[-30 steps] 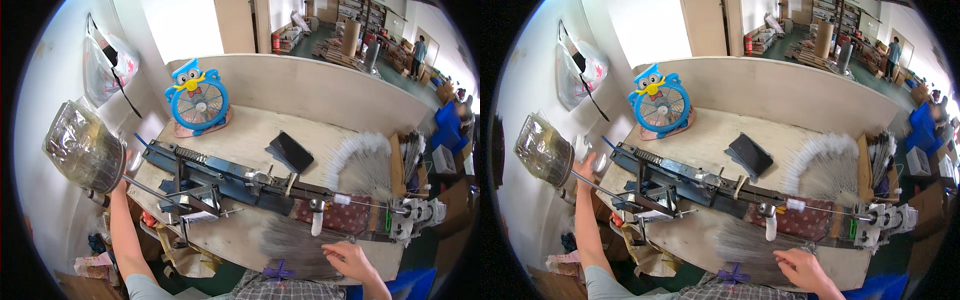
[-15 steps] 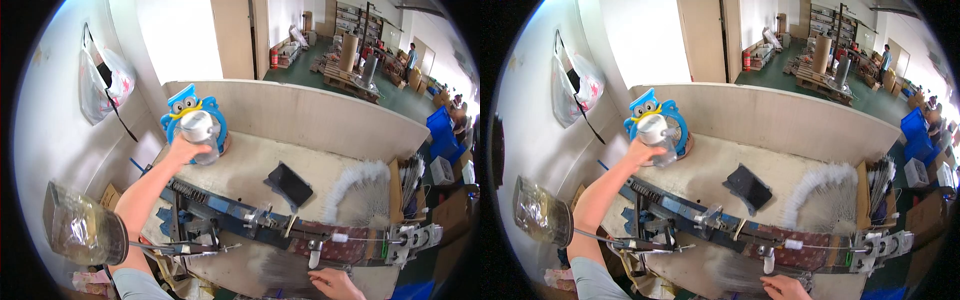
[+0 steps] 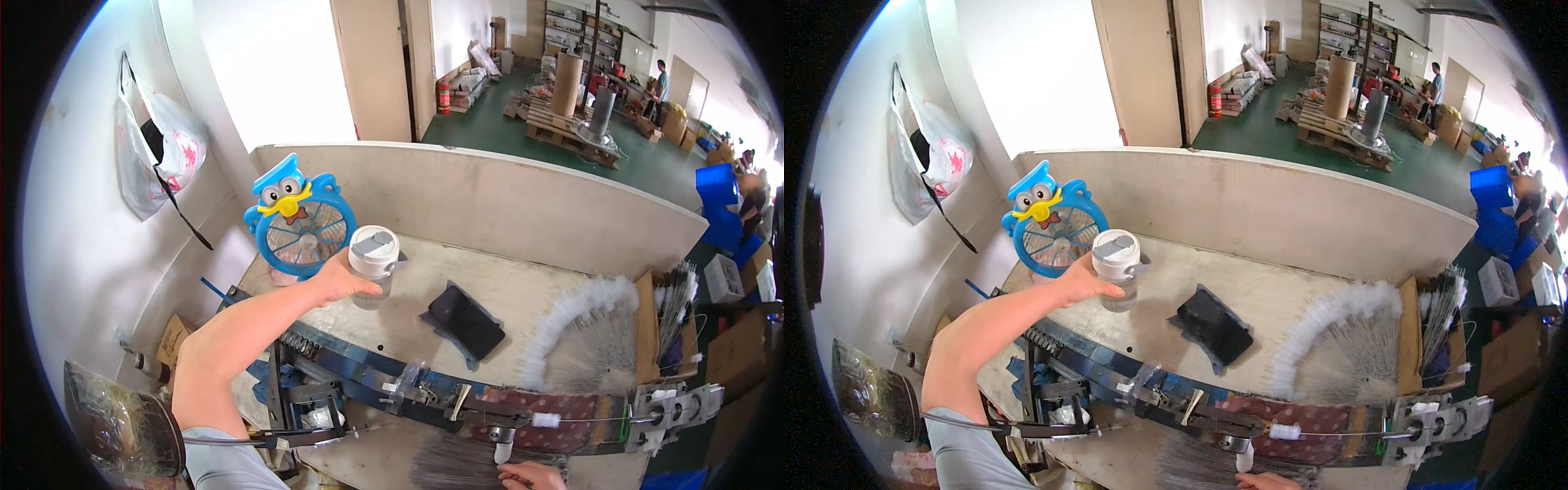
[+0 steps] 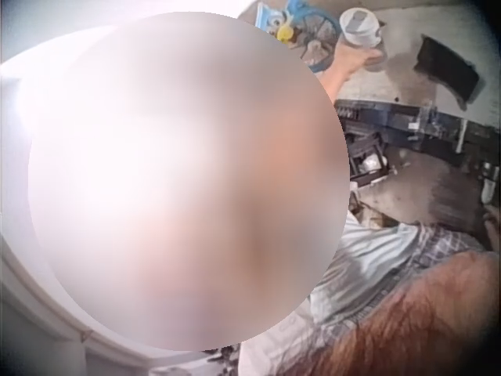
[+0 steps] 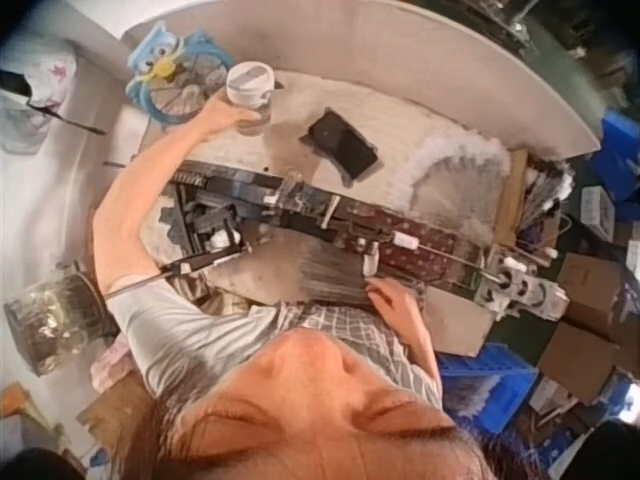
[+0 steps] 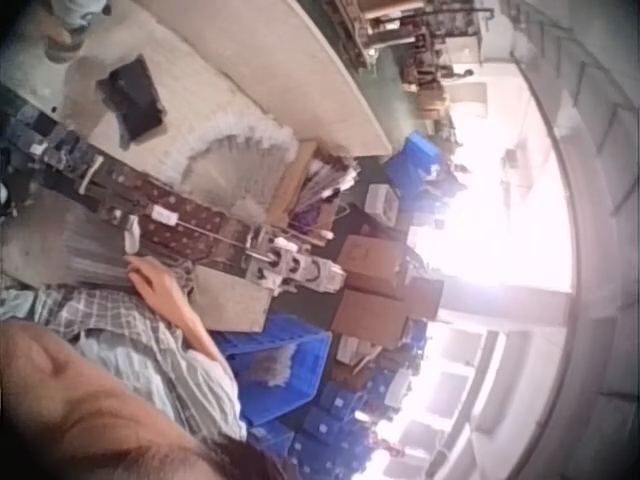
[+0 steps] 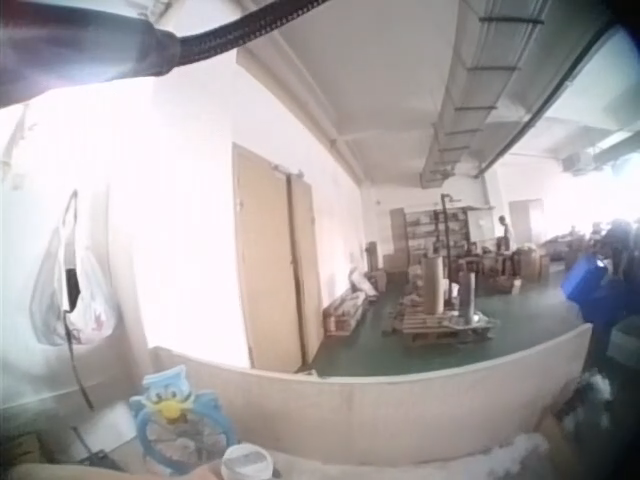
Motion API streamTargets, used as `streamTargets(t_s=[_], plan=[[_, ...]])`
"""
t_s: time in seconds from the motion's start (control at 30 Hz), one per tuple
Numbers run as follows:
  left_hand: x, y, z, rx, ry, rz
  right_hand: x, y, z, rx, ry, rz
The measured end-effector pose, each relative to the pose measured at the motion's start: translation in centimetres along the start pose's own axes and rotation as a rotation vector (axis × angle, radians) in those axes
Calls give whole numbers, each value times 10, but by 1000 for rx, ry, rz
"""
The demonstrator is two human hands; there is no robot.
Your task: Assembling small bristled brushes using a specialized industrial assembly machine.
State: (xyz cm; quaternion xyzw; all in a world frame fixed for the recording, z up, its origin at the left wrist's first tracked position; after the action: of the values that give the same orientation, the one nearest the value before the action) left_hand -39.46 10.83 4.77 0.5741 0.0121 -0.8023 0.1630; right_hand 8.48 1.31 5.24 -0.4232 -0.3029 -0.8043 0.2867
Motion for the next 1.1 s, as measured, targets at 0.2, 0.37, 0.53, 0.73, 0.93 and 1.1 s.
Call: streamTargets(t_s=[0.2,0.37,0.53,0.73,0.93,1.1], plan=[[5,2,18,9,-113,-56,7,-5,-8,27,-27,-21],[9,14,65,79,-177,-63,7,-7,-18,20,-11,-9],[14,37,104,108,-184,-18,13,-9,-27,5,24,-25],[48,56,143,109,-50,106,9,-21,-42,8,74,69],[64,60,160,50,-26,158,16,-30,-49,71,155,60],[75,69,173,37,13,180,19,-29,-51,91,132,4]])
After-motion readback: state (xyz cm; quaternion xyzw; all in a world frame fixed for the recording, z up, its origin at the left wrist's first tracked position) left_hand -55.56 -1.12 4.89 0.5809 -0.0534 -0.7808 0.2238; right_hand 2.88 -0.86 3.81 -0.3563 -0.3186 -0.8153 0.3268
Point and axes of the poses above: each hand's wrist, its own y-axis away from the middle knuckle, its own z-axis out of the back of the hand, x = y × z, the point moved 2 cm from there along -y, towards the middle knuckle, and after that the axes turned 1 degree about y, right-handed, at the moved point
